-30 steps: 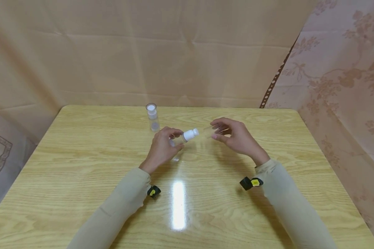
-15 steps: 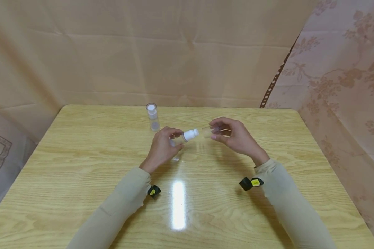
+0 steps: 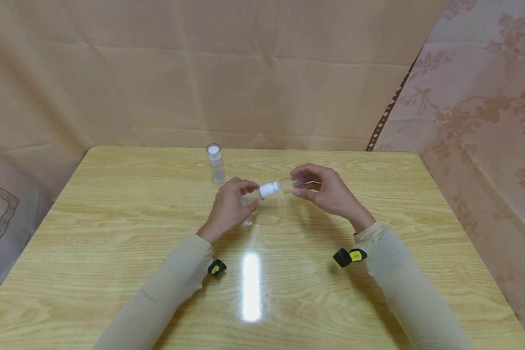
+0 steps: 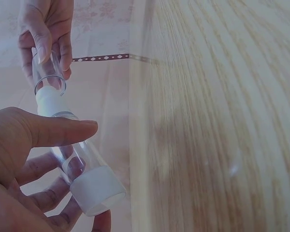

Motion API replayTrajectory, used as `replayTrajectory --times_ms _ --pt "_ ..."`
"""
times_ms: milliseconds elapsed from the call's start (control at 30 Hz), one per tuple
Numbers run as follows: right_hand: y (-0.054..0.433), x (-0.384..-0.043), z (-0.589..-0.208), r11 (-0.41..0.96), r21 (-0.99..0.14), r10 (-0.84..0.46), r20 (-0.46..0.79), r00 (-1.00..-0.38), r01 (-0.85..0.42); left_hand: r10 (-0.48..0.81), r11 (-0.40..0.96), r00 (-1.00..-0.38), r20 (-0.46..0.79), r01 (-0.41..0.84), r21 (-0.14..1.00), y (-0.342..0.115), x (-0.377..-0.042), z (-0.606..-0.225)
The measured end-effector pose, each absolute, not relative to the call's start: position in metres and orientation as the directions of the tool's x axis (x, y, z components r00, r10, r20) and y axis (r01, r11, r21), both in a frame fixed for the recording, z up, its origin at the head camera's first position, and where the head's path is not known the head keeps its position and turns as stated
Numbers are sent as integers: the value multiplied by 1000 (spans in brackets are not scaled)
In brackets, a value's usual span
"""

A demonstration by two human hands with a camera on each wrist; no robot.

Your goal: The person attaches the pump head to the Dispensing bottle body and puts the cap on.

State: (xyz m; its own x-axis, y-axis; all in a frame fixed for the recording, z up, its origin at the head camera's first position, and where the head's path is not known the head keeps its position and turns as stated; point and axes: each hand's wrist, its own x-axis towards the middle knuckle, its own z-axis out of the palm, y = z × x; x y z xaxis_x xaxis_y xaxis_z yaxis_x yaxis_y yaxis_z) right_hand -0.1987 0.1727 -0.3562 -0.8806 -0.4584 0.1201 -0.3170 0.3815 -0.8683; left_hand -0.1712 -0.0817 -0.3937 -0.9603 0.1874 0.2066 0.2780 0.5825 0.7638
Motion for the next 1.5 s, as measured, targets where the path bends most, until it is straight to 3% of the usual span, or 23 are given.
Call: replayTrajectory --times_ms 1500 --pt "155 -196 -361 348 -878 -490 128 -862 -328 225 597 -950 215 309 740 -72 -171 -384"
